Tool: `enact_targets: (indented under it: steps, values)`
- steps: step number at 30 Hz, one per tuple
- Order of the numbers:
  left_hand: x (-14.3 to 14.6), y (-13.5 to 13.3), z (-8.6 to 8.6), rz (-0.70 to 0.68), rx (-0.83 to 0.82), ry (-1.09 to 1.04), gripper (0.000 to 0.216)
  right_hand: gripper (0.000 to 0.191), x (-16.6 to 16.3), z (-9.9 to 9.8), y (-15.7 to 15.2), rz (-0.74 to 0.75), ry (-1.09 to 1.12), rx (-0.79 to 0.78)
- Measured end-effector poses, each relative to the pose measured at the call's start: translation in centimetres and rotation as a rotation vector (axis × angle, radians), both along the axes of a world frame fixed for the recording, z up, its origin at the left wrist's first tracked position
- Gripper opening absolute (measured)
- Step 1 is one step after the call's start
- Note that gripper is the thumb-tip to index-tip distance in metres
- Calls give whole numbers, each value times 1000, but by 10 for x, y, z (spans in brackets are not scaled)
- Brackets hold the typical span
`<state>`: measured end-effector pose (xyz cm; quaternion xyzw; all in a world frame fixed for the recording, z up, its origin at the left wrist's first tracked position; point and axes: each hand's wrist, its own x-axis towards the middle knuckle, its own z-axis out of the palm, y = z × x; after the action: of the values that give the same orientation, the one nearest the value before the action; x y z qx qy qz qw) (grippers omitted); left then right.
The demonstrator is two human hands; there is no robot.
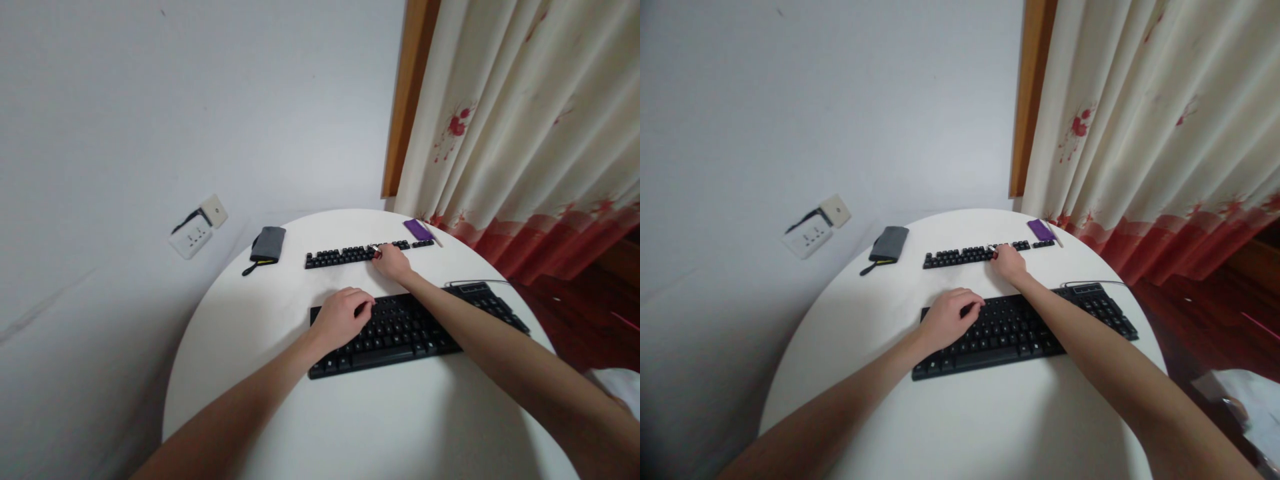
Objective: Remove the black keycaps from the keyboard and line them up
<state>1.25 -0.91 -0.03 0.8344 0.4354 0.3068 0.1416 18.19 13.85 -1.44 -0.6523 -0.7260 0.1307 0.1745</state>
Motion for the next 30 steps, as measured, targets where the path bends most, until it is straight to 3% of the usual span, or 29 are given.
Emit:
enact_targets:
  steps: [23,27,30]
  values:
    - [0,0,0,-4,-6,0,20,11,0,-2,-1,11,61,25]
    - [-1,0,0,-2,-11,-3,21,12,6,11,-3,4,115,64]
    - [-1,0,-1,-1,-6,-2,21,26,19,29,-7,-11,172,127]
